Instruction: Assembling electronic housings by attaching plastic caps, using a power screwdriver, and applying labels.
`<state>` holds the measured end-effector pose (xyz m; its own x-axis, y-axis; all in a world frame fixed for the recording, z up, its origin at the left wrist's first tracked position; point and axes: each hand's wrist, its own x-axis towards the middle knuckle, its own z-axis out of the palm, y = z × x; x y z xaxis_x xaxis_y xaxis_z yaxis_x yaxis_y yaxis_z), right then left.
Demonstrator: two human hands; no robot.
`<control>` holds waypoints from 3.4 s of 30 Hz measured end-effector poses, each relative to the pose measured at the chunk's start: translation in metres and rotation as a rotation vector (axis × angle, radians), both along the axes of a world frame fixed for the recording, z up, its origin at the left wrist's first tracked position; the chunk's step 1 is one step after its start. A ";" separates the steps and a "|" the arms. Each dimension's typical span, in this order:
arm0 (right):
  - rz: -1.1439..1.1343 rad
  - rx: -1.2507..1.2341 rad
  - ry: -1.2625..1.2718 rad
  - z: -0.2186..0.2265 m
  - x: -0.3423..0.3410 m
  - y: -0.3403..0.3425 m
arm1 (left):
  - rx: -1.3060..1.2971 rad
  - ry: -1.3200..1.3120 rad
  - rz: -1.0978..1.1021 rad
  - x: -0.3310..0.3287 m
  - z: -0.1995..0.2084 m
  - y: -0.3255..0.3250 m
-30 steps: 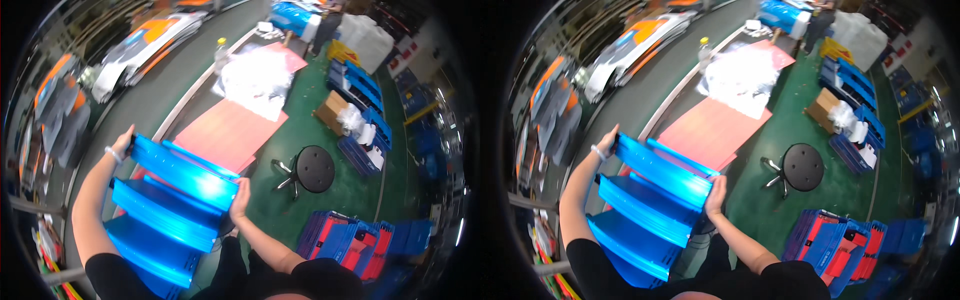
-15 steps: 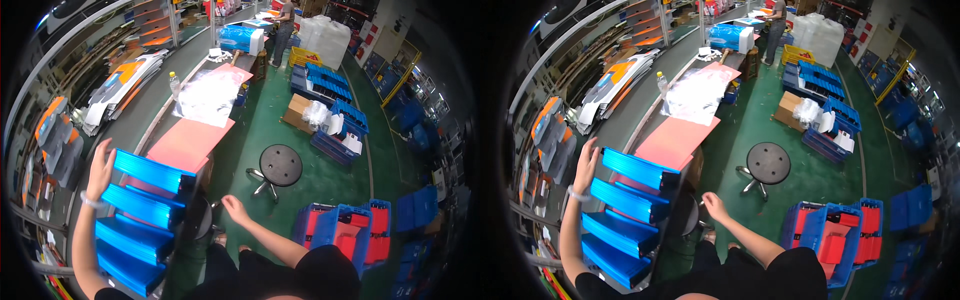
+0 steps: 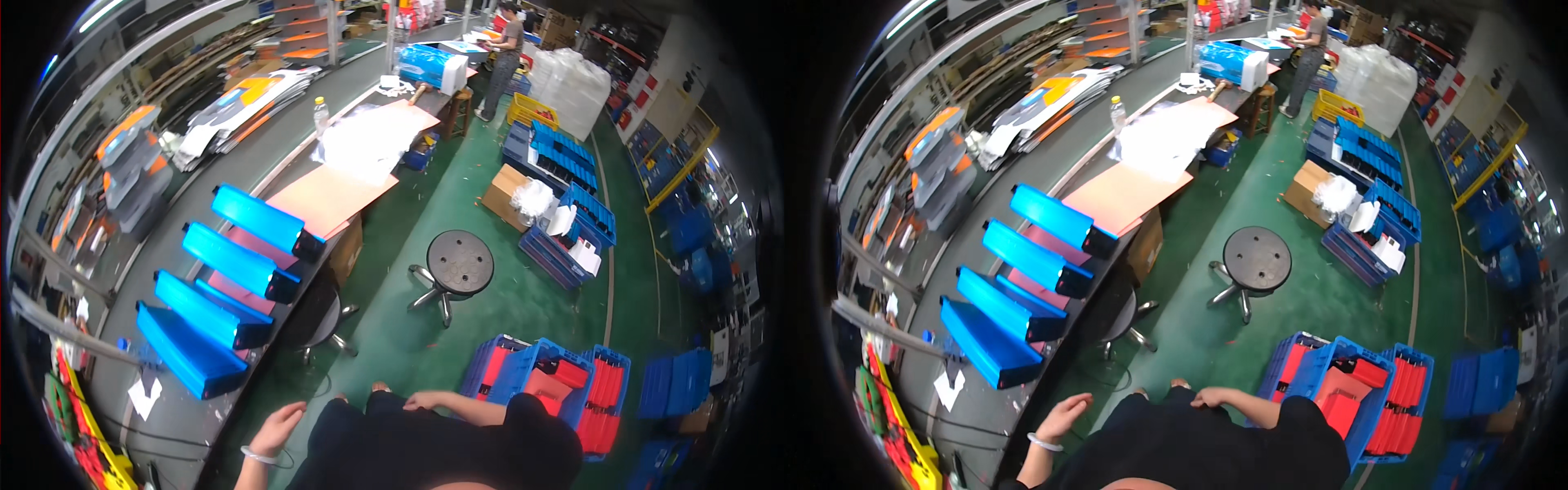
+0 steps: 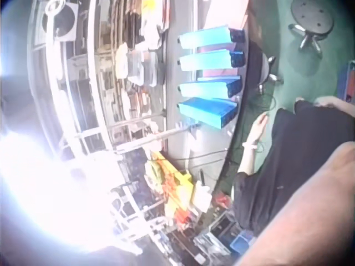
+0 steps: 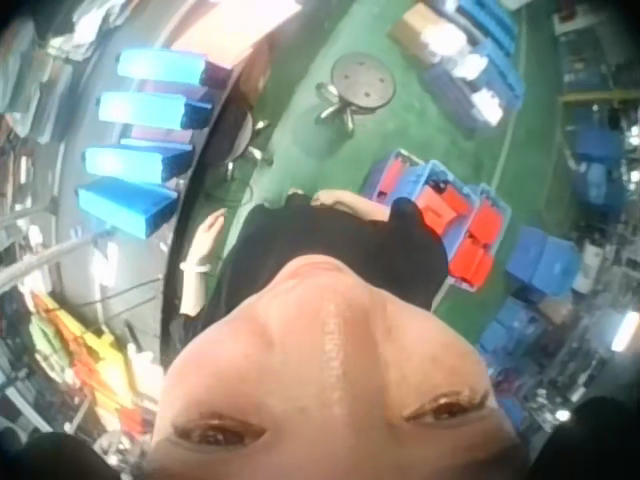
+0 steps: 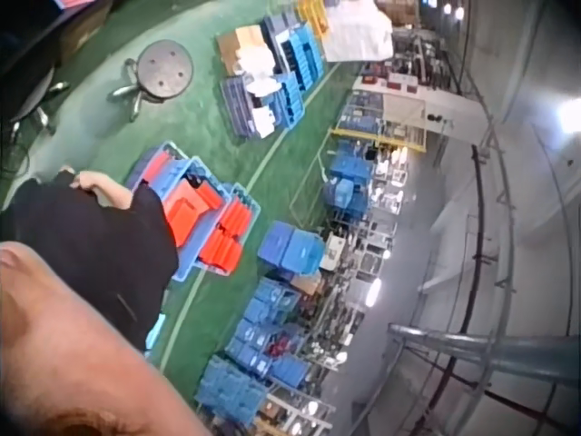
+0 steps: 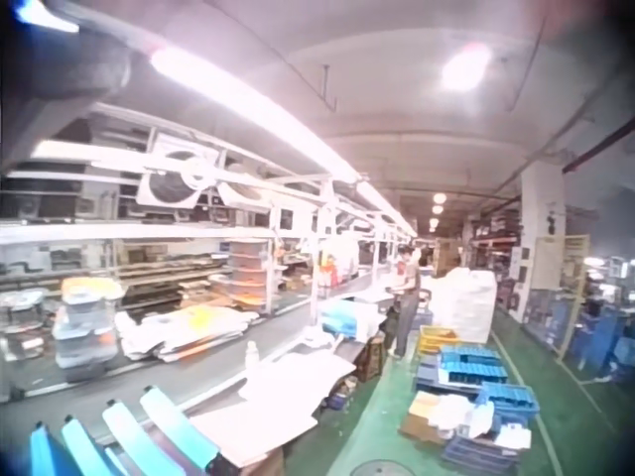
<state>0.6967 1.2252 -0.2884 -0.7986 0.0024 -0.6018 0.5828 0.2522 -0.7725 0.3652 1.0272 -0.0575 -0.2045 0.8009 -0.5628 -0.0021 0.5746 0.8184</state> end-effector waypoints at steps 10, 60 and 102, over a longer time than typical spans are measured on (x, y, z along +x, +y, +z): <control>0.540 0.607 0.009 0.080 -0.117 0.035 | -0.103 -0.106 0.242 0.112 -0.171 -0.215; 2.208 0.123 0.762 0.091 -0.575 -0.821 | -0.696 0.536 2.678 0.148 -0.058 -0.616; 2.641 0.376 0.045 -0.090 -0.360 -1.066 | -0.893 -0.344 3.255 0.359 -0.217 -0.625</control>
